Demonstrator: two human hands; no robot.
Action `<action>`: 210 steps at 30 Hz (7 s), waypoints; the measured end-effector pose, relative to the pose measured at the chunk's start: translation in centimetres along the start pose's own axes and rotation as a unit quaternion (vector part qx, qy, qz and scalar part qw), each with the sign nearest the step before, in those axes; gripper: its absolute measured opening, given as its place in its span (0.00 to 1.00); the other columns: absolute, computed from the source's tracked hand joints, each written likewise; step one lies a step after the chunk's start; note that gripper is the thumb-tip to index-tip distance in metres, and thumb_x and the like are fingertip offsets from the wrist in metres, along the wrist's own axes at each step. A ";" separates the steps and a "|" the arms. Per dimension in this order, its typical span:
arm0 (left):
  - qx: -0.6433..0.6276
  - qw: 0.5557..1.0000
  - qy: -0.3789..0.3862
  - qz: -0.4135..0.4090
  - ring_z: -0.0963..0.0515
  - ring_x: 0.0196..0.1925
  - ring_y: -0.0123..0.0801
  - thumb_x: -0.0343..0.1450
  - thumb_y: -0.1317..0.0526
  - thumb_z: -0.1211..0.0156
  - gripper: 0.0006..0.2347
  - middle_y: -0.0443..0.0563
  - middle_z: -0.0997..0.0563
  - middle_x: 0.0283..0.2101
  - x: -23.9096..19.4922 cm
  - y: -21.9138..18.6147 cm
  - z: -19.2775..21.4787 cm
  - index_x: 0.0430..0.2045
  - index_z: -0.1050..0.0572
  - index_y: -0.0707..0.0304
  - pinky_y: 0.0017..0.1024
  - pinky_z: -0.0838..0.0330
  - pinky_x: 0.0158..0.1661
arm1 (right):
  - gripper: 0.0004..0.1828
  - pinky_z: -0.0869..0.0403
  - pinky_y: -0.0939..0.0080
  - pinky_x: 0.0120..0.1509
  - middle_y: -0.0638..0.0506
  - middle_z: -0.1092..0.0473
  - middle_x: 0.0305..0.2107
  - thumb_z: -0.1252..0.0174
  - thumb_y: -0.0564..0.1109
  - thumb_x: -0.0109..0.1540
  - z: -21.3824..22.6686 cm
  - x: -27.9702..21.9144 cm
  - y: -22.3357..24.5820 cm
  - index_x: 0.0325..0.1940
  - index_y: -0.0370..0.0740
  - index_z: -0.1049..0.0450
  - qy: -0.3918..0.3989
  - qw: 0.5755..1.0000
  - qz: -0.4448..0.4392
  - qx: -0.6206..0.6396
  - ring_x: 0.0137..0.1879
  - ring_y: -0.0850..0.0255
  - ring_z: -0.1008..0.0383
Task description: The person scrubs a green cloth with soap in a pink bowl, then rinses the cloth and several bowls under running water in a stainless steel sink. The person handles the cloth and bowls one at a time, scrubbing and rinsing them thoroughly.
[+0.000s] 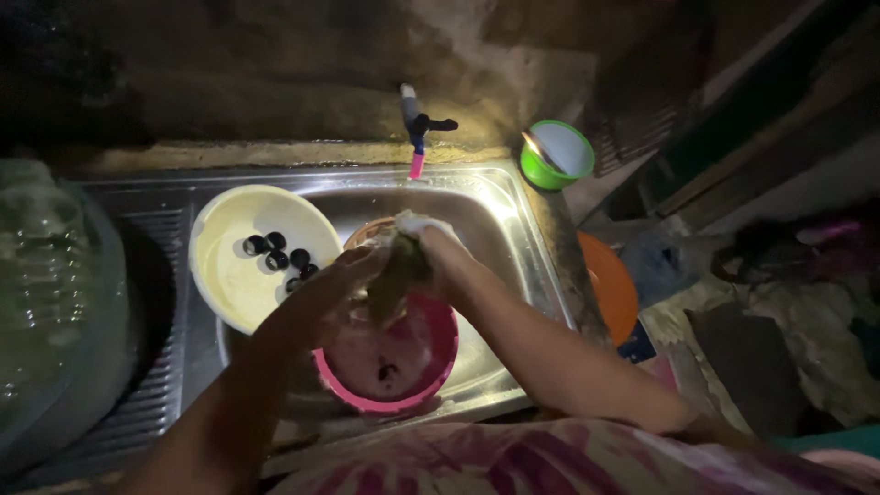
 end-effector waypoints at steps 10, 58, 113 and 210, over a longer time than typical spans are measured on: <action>-0.157 0.968 -0.175 -0.091 0.17 0.40 0.38 0.69 0.65 0.42 0.15 0.49 0.19 0.43 -2.9 -1.6 10.1 0.50 0.27 0.52 0.42 0.18 0.36 | 0.13 0.23 0.52 0.43 0.45 0.27 0.33 0.48 0.50 0.65 5.6 3.9 -14.3 0.42 0.38 0.25 0.078 0.685 -0.060 -0.722 0.38 0.53 0.23; 0.813 0.571 0.028 0.114 0.22 0.61 0.42 0.65 0.65 0.35 0.12 0.56 0.20 0.56 10.2 5.2 13.1 0.42 0.16 0.59 0.39 0.30 0.62 | 0.21 0.22 0.52 0.45 0.39 0.27 0.43 0.46 0.54 0.69 -19.9 0.3 9.5 0.55 0.33 0.29 0.231 0.969 -0.074 0.054 0.42 0.53 0.24; 0.128 0.899 -0.214 -0.359 0.27 0.29 0.35 0.81 0.53 0.60 0.14 0.48 0.24 0.32 -16.1 -23.0 2.0 0.52 0.27 0.58 0.34 0.34 0.24 | 0.12 0.21 0.56 0.50 0.47 0.25 0.40 0.43 0.34 0.66 -19.6 -7.5 15.4 0.55 0.35 0.29 0.092 0.875 0.383 -0.281 0.44 0.59 0.24; -0.102 0.925 0.013 -0.365 0.25 0.30 0.29 0.77 0.62 0.43 0.04 0.47 0.23 0.33 -12.8 -14.8 -1.6 0.38 0.23 0.60 0.27 0.31 0.28 | 0.13 0.26 0.59 0.40 0.47 0.26 0.33 0.47 0.47 0.68 -15.9 -6.0 11.4 0.45 0.34 0.25 -0.097 0.872 0.436 -0.203 0.37 0.58 0.25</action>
Point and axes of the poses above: each hand's wrist, its own x-axis towards the middle knuckle, its own z-axis out of the back of the hand, y = z × x, the point moved 10 cm from there along x, towards the middle knuckle
